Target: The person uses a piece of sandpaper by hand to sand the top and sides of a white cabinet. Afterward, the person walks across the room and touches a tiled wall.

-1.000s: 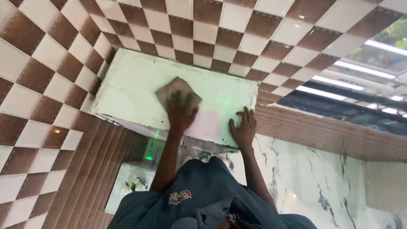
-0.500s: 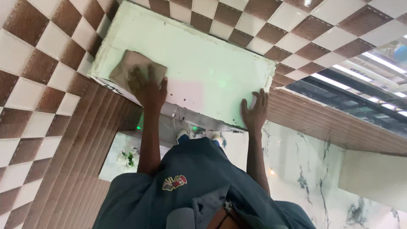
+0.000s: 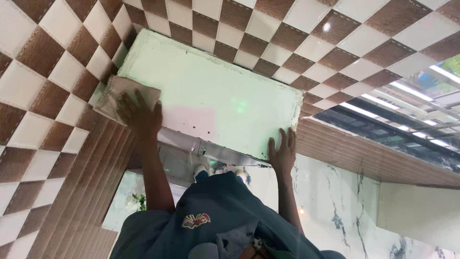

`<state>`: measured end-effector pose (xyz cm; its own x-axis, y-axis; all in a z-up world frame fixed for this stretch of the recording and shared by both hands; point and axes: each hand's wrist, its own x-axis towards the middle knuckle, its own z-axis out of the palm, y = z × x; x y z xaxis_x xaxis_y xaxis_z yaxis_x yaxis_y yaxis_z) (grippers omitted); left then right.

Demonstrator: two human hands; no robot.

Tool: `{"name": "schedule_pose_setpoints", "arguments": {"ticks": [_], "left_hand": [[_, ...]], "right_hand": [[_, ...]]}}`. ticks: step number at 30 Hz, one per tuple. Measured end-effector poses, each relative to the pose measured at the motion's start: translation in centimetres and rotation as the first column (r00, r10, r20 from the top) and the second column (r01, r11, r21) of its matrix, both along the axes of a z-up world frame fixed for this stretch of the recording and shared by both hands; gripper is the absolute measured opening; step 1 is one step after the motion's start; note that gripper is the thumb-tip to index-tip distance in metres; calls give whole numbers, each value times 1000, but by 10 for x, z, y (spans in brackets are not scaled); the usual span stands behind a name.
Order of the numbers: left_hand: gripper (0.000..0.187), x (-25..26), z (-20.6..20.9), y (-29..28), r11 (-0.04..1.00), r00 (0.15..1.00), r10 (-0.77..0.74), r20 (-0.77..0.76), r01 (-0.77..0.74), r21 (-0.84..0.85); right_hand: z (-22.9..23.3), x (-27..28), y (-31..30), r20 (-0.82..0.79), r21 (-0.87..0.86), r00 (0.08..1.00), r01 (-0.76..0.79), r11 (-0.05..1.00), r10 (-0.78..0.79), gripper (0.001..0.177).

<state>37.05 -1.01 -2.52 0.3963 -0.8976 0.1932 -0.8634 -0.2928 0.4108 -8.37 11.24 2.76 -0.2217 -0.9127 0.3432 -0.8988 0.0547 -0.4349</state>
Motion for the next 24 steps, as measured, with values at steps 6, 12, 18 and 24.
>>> {"name": "schedule_pose_setpoints", "arguments": {"ticks": [6,12,18,24], "left_hand": [[84,26,1,-8,998,999,-30,12,31,-49],[68,46,-14,-30,996,991,-13,135,24,-81],[73,53,-15,-55,990,975,68,210,-40,-134],[71,54,-17,-81,990,962,89,256,-58,-127]], "right_hand": [[-4,10,18,-26,33,999,39,999,-39,52],[-2,13,16,-65,51,996,58,997,-55,53],[2,21,11,-49,-25,991,125,992,-126,50],[1,22,6,-55,-48,987,148,988,-151,48]]}}
